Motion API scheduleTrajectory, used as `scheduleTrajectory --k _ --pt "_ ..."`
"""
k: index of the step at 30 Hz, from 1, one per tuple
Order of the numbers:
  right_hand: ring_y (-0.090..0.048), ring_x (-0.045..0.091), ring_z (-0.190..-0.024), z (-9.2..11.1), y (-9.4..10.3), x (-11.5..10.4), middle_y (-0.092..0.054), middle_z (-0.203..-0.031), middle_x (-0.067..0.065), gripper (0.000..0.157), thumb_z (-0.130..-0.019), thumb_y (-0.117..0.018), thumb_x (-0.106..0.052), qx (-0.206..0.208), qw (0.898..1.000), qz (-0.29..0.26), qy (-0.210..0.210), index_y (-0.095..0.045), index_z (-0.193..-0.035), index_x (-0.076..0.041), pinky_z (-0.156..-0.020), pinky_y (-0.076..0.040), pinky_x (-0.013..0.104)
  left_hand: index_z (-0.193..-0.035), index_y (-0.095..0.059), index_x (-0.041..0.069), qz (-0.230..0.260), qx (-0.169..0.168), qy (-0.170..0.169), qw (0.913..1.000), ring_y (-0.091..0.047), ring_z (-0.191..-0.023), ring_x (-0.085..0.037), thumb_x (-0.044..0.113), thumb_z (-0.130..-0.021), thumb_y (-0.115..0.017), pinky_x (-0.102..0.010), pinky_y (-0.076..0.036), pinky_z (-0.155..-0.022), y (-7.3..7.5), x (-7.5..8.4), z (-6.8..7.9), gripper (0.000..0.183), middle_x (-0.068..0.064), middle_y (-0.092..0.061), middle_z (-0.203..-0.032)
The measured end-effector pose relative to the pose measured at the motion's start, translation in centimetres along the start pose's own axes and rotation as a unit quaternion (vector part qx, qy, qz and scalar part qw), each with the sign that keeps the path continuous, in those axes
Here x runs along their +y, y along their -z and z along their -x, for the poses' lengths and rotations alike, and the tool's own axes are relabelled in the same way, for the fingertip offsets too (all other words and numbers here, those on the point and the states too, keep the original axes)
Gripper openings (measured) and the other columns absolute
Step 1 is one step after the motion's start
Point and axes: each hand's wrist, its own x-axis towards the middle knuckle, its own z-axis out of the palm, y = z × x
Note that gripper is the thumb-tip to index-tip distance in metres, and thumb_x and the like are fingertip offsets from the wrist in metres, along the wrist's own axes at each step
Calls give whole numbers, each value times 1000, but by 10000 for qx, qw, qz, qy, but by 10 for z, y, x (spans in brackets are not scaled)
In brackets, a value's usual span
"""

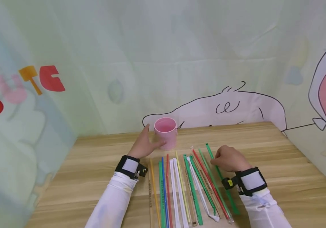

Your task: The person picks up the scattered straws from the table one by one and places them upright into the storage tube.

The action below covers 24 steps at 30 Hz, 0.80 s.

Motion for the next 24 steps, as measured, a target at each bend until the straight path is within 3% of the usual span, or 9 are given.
scheduleTrajectory --k 6,14,19,24 --pt "-44 14 -48 3 5 -4 -49 -56 -2 21 -85 -64 -22 51 10000 20 51 -60 -68 -10 -43 -32 26 -153 -10 5 669 -68 23 9977 -29 -134 -34 52 -74 -79 -60 -32 -107 -9 -4 -22 115 -22 -27 -152" --pt "-55 17 -55 3 7 -10 -64 -65 5 16 -88 -63 -21 133 9996 -236 127 -61 -82 -7 -48 -42 30 -147 -26 10 1643 -103 -237 9861 -43 -122 -23 34 -71 -87 -50 -37 -106 -18 -9 -31 100 -12 -47 -137" --pt "-58 20 -56 3 10 -10 -66 -69 6 14 -89 -61 -19 549 9960 -607 358 -58 -88 -6 -47 -41 30 -144 -29 8 1728 -78 -200 9847 -44 -122 -24 32 -73 -86 -49 -38 -105 -24 -15 -36 94 -13 -48 -136" --pt "-62 18 -60 3 18 -15 -68 -78 9 11 -91 -59 -14 1204 9851 -1091 568 -56 -94 -4 -52 -46 34 -143 -29 8 1754 -143 -191 9842 -42 -123 -25 32 -74 -85 -50 -38 -106 -24 -14 -38 92 -14 -47 -136"
